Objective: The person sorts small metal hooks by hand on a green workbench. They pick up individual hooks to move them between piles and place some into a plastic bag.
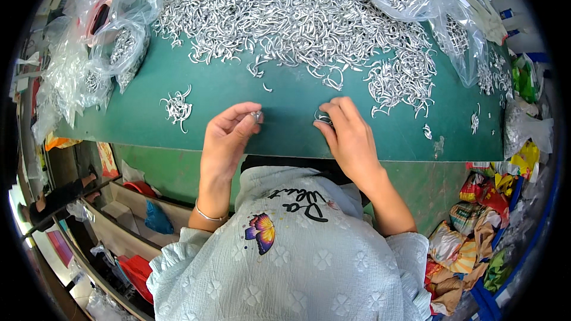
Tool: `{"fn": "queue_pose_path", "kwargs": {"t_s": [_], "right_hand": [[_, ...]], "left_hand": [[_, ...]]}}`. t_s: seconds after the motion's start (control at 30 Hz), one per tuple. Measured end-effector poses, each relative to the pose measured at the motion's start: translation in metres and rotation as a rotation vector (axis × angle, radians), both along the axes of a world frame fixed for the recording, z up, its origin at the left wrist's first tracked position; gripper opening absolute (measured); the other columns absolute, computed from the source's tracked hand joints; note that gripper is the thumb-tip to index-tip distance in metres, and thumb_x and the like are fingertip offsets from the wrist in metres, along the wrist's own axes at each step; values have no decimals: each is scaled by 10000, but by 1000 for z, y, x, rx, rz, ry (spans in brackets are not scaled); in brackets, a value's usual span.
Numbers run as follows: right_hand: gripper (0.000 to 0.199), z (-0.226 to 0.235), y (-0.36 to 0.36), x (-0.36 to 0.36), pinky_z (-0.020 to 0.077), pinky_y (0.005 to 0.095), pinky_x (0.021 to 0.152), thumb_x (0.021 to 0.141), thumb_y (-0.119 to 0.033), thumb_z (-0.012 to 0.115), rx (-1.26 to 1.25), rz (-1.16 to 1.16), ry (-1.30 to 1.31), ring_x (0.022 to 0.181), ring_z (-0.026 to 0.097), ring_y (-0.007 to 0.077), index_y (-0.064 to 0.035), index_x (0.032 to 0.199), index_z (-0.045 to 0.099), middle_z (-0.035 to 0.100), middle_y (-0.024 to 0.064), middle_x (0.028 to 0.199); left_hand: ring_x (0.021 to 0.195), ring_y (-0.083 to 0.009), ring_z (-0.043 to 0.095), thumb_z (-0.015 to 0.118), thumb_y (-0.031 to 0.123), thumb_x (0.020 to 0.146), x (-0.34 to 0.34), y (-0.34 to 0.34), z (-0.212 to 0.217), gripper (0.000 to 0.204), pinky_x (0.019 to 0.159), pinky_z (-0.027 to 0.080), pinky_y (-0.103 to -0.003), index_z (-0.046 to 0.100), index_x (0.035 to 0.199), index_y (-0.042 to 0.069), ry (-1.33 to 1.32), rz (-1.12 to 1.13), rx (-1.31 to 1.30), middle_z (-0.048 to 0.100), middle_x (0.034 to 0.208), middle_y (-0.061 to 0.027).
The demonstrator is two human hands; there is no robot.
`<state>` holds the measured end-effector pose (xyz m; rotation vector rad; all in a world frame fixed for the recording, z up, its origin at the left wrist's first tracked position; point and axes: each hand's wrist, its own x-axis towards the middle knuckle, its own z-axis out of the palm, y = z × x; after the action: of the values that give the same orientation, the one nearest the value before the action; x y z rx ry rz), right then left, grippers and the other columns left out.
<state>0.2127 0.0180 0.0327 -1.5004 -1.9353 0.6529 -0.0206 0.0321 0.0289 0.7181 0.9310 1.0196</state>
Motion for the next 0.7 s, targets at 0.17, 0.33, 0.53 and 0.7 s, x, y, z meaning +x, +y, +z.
{"fn": "queue_pose_path", "kwargs": {"t_s": [0.17, 0.33, 0.53, 0.7], "right_hand": [[231, 19, 1, -18, 499, 322, 673, 838, 26, 698, -63, 31, 291, 745, 590, 232, 10, 1056, 624, 603, 128, 985], [218, 12, 2, -15, 503, 342, 707, 830, 28, 696, -67, 57, 266, 802, 616, 270, 17, 1035, 624, 606, 134, 971], [201, 6, 8, -12, 495, 387, 771, 812, 5, 712, -7, 42, 160, 899, 599, 325, 12, 995, 628, 604, 137, 965], [198, 8, 14, -9, 490, 388, 783, 811, 1, 713, -22, 47, 135, 920, 593, 323, 9, 991, 630, 607, 135, 965]], "left_hand": [[1021, -213, 586, 648, 161, 956, 8, 1, -8, 280, 856, 486, -329, 617, 1184, 2, -534, -85, -261, 648, 1077, -83], [969, -206, 604, 661, 81, 927, 6, -2, 0, 208, 838, 479, -312, 638, 1124, 18, -230, 18, -158, 662, 1029, -80], [917, -261, 613, 745, -39, 759, 3, -2, -3, 299, 818, 458, -335, 652, 1031, 43, 1179, 136, 755, 662, 955, -101], [923, -300, 587, 810, -18, 681, -4, -6, -1, 432, 919, 425, -383, 650, 1078, 41, 1155, 195, 703, 635, 996, -113]]}}
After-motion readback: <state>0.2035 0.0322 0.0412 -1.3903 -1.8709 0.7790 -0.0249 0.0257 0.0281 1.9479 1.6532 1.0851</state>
